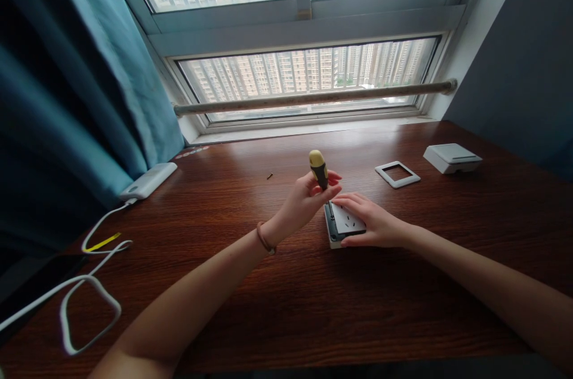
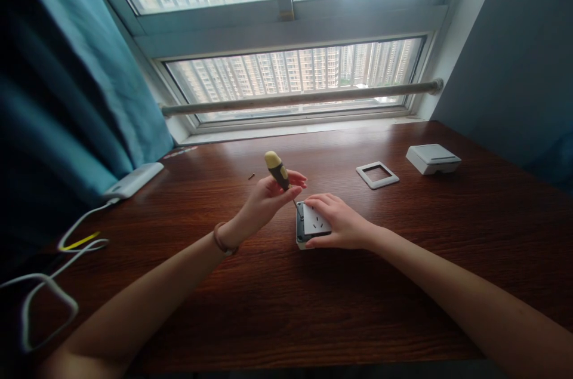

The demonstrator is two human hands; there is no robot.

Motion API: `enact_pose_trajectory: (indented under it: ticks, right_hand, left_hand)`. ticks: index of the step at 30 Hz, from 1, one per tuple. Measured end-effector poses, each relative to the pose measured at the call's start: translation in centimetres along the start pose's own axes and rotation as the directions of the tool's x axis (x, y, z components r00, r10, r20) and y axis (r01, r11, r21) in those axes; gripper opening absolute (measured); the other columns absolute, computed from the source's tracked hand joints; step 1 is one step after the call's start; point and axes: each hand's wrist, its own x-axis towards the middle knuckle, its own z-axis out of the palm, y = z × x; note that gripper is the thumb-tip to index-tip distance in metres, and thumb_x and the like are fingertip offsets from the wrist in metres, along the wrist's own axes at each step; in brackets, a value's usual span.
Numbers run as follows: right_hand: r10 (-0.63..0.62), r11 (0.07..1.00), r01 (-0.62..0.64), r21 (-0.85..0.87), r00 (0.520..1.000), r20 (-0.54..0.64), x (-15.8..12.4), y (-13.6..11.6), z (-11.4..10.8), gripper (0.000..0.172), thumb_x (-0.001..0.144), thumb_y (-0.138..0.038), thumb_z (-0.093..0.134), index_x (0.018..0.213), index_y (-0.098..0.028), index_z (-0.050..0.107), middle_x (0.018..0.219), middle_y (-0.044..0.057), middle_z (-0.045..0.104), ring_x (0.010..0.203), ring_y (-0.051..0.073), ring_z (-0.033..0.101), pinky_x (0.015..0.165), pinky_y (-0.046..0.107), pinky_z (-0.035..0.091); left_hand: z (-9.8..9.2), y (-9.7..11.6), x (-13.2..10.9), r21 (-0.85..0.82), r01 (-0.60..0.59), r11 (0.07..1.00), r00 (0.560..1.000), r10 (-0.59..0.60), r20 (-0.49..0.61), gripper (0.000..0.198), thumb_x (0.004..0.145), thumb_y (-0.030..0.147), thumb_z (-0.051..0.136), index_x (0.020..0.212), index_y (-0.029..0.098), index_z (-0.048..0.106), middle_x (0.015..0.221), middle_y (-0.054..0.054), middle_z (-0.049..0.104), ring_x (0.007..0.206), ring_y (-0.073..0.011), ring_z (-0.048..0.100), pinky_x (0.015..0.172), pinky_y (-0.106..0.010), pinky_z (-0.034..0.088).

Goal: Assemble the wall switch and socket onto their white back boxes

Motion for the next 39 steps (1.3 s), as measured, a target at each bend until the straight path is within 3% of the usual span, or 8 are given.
enact_pose_trajectory:
  ticks: [4,8,14,17,22,27,34,39]
  right_hand:
    - [0.002,1.000,-0.002,0.000,1.000,0.000,0.0,0.0,0.1,0.076,0.066,-0.048,0.071,0.129,-0.017,0.040,0.124,0.014,0.047,0.117,0.028,0.042,0.098,0.043,0.036]
    - [-0.006,1.000,0.006,0.004,1.000,-0.005,0.0,0.0,0.1,0.076,0.066,-0.048,0.070,0.129,-0.018,0.040,0.124,0.014,0.048,0.117,0.028,0.042,0.099,0.044,0.036]
    - [-0.001,1.000,0.001,0.007,1.000,-0.008,0.0,0.0,0.0,0.076,0.066,-0.049,0.070,0.129,-0.019,0.041,0.123,0.014,0.049,0.117,0.029,0.042,0.097,0.045,0.036]
    - [-0.006,1.000,0.006,0.000,1.000,-0.004,0.0,0.0,0.0,0.075,0.066,-0.049,0.070,0.128,-0.019,0.041,0.125,0.014,0.048,0.118,0.030,0.041,0.098,0.045,0.035]
    - [-0.010,1.000,0.010,0.012,1.000,-0.008,0.1,0.0,0.0,0.072,0.066,-0.048,0.071,0.126,-0.020,0.043,0.125,0.014,0.048,0.118,0.031,0.041,0.097,0.046,0.036]
    - [-0.013,1.000,0.013,0.005,1.000,-0.018,0.0,0.1,0.1,0.072,0.066,-0.048,0.071,0.126,-0.020,0.043,0.125,0.014,0.047,0.118,0.030,0.042,0.097,0.046,0.036]
    - [-0.004,1.000,0.004,0.004,1.000,-0.007,-0.1,0.1,0.1,0.075,0.066,-0.048,0.071,0.128,-0.020,0.040,0.124,0.014,0.047,0.117,0.030,0.042,0.098,0.046,0.036]
    - [-0.002,1.000,0.002,0.006,1.000,-0.008,0.0,0.0,0.0,0.074,0.066,-0.049,0.070,0.128,-0.019,0.041,0.125,0.015,0.047,0.117,0.030,0.042,0.098,0.046,0.036]
  left_hand:
    - [-0.5,0.8,-0.2,-0.142,0.057,0.988,0.995,-0.044,0.091,0.043,0.075,0.019,0.064,0.115,0.016,0.049,0.107,-0.010,0.062,0.105,-0.0210,0.057,0.091,-0.037,0.043]
    - [-1.7,1.1,-0.2,-0.250,0.125,0.960,0.969,-0.064,0.238,0.059,0.076,0.015,0.064,0.128,0.021,0.036,0.119,-0.012,0.058,0.117,-0.0233,0.051,0.098,-0.042,0.039]
    - [-2.0,2.0,-0.1,-0.163,0.153,0.975,0.942,-0.094,0.322,0.054,0.078,0.018,0.062,0.128,0.019,0.039,0.123,-0.015,0.057,0.114,-0.0228,0.054,0.097,-0.039,0.041]
    - [-1.6,1.7,-0.1,-0.126,0.108,0.986,0.952,-0.066,0.298,0.052,0.076,0.019,0.065,0.124,0.016,0.045,0.110,-0.013,0.065,0.103,-0.0213,0.060,0.092,-0.038,0.045]
    - [-0.5,-0.2,-0.2,-0.172,0.050,0.984,0.994,-0.033,0.102,0.041,0.066,0.022,0.073,0.104,0.012,0.060,0.086,-0.007,0.068,0.084,-0.0193,0.064,0.082,-0.036,0.050]
    - [0.5,-0.9,-0.3,-0.180,0.021,0.983,0.999,-0.027,-0.036,0.039,0.068,0.021,0.072,0.104,0.013,0.059,0.075,-0.001,0.064,0.076,-0.0144,0.063,0.074,-0.029,0.050]
    - [-0.1,1.0,-0.2,-0.196,0.069,0.978,0.997,-0.060,0.053,0.039,0.071,0.015,0.068,0.108,0.015,0.056,0.111,-0.011,0.062,0.109,-0.0220,0.056,0.096,-0.038,0.041]
    - [-0.5,2.2,-0.4,-0.150,0.082,0.985,0.991,-0.065,0.117,0.037,0.076,0.017,0.063,0.113,0.014,0.056,0.107,-0.010,0.065,0.105,-0.0207,0.058,0.098,-0.039,0.041]
